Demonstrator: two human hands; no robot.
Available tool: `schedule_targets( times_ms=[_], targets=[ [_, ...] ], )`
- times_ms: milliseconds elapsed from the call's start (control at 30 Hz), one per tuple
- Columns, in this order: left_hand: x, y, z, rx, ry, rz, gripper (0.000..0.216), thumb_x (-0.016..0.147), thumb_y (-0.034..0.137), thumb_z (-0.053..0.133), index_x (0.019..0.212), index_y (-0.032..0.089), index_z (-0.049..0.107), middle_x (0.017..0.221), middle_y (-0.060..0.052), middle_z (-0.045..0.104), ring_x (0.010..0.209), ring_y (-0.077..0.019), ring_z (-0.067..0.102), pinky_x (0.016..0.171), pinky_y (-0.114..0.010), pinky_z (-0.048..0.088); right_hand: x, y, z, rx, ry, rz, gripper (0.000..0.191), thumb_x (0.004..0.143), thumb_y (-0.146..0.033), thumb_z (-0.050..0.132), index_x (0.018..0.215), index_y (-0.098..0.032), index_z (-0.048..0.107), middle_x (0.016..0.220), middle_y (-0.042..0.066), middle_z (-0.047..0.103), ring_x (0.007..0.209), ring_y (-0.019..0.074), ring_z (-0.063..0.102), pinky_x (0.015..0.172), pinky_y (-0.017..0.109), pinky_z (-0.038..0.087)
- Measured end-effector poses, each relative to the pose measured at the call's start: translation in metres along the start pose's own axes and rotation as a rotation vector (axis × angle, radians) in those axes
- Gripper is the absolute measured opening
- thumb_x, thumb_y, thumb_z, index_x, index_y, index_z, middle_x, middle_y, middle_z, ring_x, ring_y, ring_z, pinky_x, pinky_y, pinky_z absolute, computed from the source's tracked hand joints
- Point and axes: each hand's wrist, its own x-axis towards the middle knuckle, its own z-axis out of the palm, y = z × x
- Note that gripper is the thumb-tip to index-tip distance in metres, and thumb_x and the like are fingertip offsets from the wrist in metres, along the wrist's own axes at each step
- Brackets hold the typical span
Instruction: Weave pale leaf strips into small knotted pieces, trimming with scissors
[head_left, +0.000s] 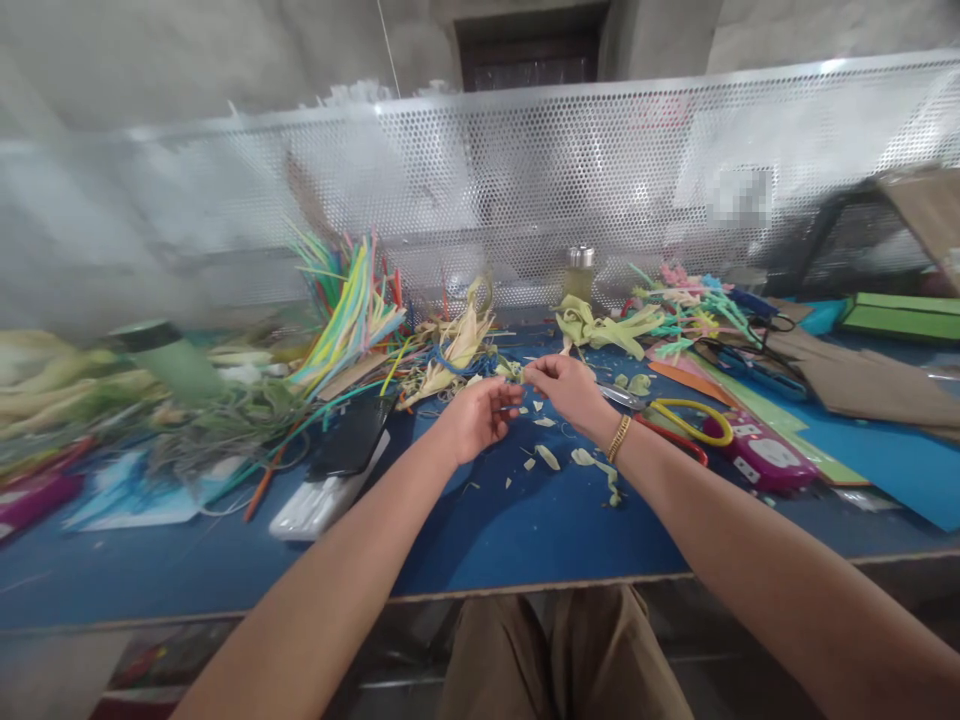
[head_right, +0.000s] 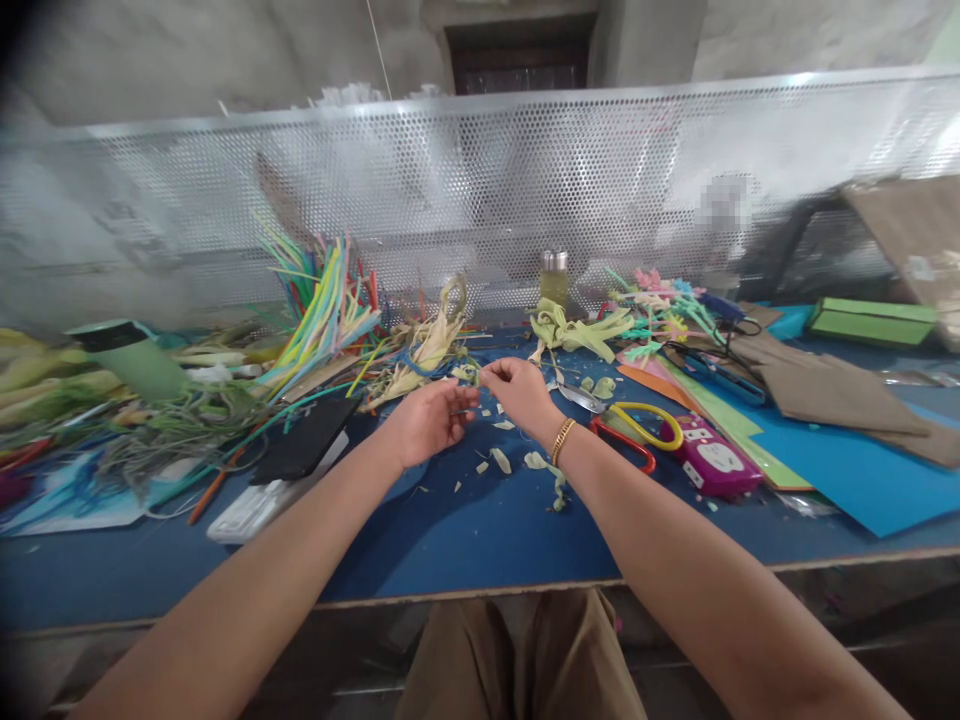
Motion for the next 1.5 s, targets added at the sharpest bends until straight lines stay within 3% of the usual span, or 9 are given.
schedule_targets(
  times_ms=[100,167,300,467,700,833,1033,1300,1500],
  targets=[
    [0.002,0.001,-0.001,-0.054,0.03,0.047,0.042,0.078,0.057,0.061,0.077,0.015,0.066,0.071,-0.006,0.062,0.058,-0.0134,0.057,0.044,-0.022,0.037,-0.004,-0.003,0.001,-0.125,-0.037,-0.107,0.012,0.079,-0.029,0.061,0.076,-0.019,0.067,0.071,0.002,0.067,0.061,0.0132,0.054,0.059,0.026,0.041],
    [0.003,0.001,-0.002,-0.066,0.06,0.066,0.045,0.076,0.06,0.064,0.075,0.015,0.065,0.07,-0.005,0.062,0.057,-0.0127,0.056,0.043,-0.021,0.036,-0.006,-0.005,0.001,-0.21,-0.072,-0.172,0.01,0.079,-0.027,0.061,0.077,-0.019,0.068,0.073,0.002,0.068,0.062,0.0134,0.055,0.06,0.027,0.04],
    [0.008,-0.003,-0.003,-0.017,0.146,0.084,0.031,0.07,0.043,0.078,0.078,0.016,0.065,0.068,-0.001,0.062,0.053,-0.0084,0.054,0.042,-0.018,0.033,-0.009,-0.011,0.0,-0.355,-0.122,-0.27,0.009,0.08,-0.023,0.06,0.075,-0.019,0.068,0.072,0.002,0.067,0.062,0.0133,0.054,0.061,0.027,0.038],
    [0.012,-0.007,-0.005,-0.008,0.139,0.079,0.022,0.072,0.033,0.078,0.078,0.015,0.065,0.063,0.002,0.058,0.05,-0.0055,0.051,0.04,-0.015,0.031,-0.01,-0.015,0.001,-0.405,-0.11,-0.318,0.01,0.08,-0.02,0.058,0.073,-0.019,0.066,0.073,0.002,0.066,0.066,0.0135,0.054,0.064,0.026,0.038],
    [0.014,-0.009,-0.008,-0.075,0.138,0.233,0.025,0.061,0.017,0.084,0.075,0.016,0.063,0.064,0.005,0.055,0.055,-0.004,0.052,0.043,-0.015,0.031,-0.01,-0.013,0.002,-0.332,-0.114,-0.209,0.011,0.078,-0.022,0.056,0.07,-0.017,0.061,0.067,0.0,0.062,0.06,0.0109,0.05,0.059,0.024,0.036],
    [0.015,-0.011,-0.008,-0.05,0.128,0.286,0.025,0.061,0.019,0.085,0.074,0.016,0.063,0.066,0.003,0.057,0.059,-0.0054,0.053,0.047,-0.016,0.033,-0.011,-0.013,0.006,-0.271,-0.122,-0.068,0.023,0.08,-0.03,0.056,0.06,-0.018,0.053,0.057,-0.003,0.052,0.054,0.0096,0.044,0.054,0.024,0.033],
    [0.019,-0.015,-0.01,0.09,0.128,0.382,0.026,0.064,0.028,0.082,0.076,0.016,0.062,0.069,0.002,0.059,0.063,-0.0087,0.053,0.052,-0.02,0.033,-0.012,-0.014,0.008,-0.132,-0.177,0.128,0.023,0.082,-0.033,0.053,0.065,-0.018,0.055,0.055,-0.003,0.052,0.053,0.0101,0.045,0.054,0.024,0.035],
    [0.023,-0.016,-0.016,0.243,0.127,0.453,0.026,0.061,0.021,0.08,0.078,0.017,0.06,0.067,0.004,0.055,0.054,-0.0075,0.045,0.051,-0.024,0.029,-0.011,-0.009,0.008,-0.083,-0.167,0.096,0.016,0.078,-0.031,0.058,0.071,-0.017,0.059,0.062,-0.002,0.056,0.055,0.01,0.048,0.056,0.024,0.038],
    [0.019,-0.012,-0.013,0.327,0.158,0.476,0.026,0.062,0.023,0.078,0.074,0.018,0.056,0.061,0.005,0.052,0.05,-0.0071,0.04,0.05,-0.024,0.026,-0.009,-0.007,0.003,-0.178,-0.157,-0.073,0.013,0.077,-0.027,0.06,0.073,-0.015,0.066,0.065,0.0,0.062,0.057,0.01,0.049,0.055,0.024,0.037]
  ],
)
